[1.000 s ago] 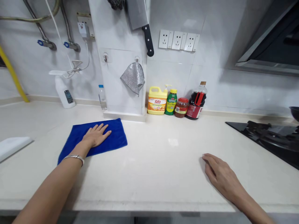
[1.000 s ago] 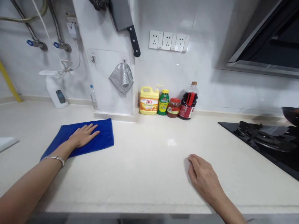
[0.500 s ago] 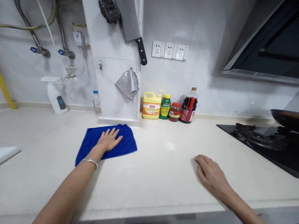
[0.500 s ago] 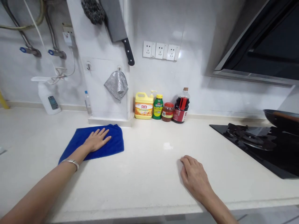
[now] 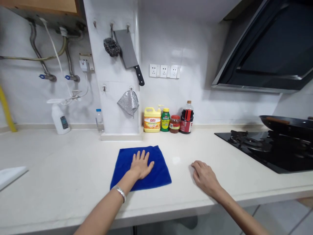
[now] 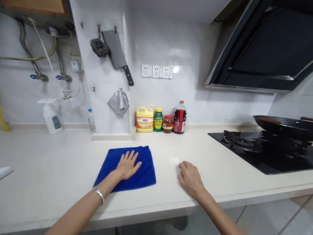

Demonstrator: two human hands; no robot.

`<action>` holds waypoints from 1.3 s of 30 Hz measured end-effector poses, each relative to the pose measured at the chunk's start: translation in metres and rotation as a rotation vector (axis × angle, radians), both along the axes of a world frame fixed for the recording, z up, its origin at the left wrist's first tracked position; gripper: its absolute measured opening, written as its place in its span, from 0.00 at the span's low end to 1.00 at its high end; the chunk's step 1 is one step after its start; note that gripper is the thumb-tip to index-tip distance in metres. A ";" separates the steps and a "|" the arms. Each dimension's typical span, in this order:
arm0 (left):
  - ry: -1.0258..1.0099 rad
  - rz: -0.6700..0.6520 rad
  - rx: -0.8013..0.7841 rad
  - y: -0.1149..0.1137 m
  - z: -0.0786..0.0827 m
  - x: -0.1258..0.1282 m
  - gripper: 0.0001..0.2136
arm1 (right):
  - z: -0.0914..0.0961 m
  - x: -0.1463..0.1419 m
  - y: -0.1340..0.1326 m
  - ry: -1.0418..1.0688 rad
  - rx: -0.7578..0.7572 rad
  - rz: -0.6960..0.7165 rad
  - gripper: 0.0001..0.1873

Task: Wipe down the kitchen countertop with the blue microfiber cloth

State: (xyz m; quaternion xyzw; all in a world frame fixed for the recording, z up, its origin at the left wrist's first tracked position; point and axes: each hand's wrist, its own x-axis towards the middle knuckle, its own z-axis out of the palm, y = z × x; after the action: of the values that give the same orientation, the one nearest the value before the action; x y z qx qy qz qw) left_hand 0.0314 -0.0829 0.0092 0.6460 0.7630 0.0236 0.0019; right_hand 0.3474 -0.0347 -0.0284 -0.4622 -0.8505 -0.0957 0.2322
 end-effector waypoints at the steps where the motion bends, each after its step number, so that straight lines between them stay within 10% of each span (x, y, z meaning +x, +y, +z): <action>1: -0.013 -0.031 -0.001 -0.002 0.000 0.010 0.36 | 0.001 0.000 -0.001 0.002 0.000 0.006 0.16; 10: -0.184 -0.281 0.128 -0.007 0.016 -0.009 0.27 | 0.027 -0.014 -0.002 0.180 -0.147 0.149 0.19; 17: -0.166 0.083 0.320 -0.006 0.014 -0.071 0.22 | 0.059 -0.138 -0.014 0.047 -0.021 0.526 0.20; 23: -0.138 0.272 0.308 -0.005 0.015 -0.081 0.22 | 0.059 -0.211 -0.012 -0.115 -0.187 0.514 0.29; 28: -0.158 0.336 0.251 0.002 0.015 -0.079 0.24 | 0.040 -0.213 -0.004 -0.180 -0.416 0.505 0.35; 39: -0.274 0.367 0.222 0.001 0.019 -0.099 0.26 | 0.038 -0.180 -0.002 -0.209 -0.432 0.536 0.35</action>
State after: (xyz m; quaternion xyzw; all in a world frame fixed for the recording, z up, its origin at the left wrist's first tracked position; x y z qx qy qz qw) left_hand -0.0681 -0.0819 0.0286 0.4838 0.8527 0.1946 0.0298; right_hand 0.1672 -0.0367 0.0098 -0.2489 -0.9612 0.1036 0.0578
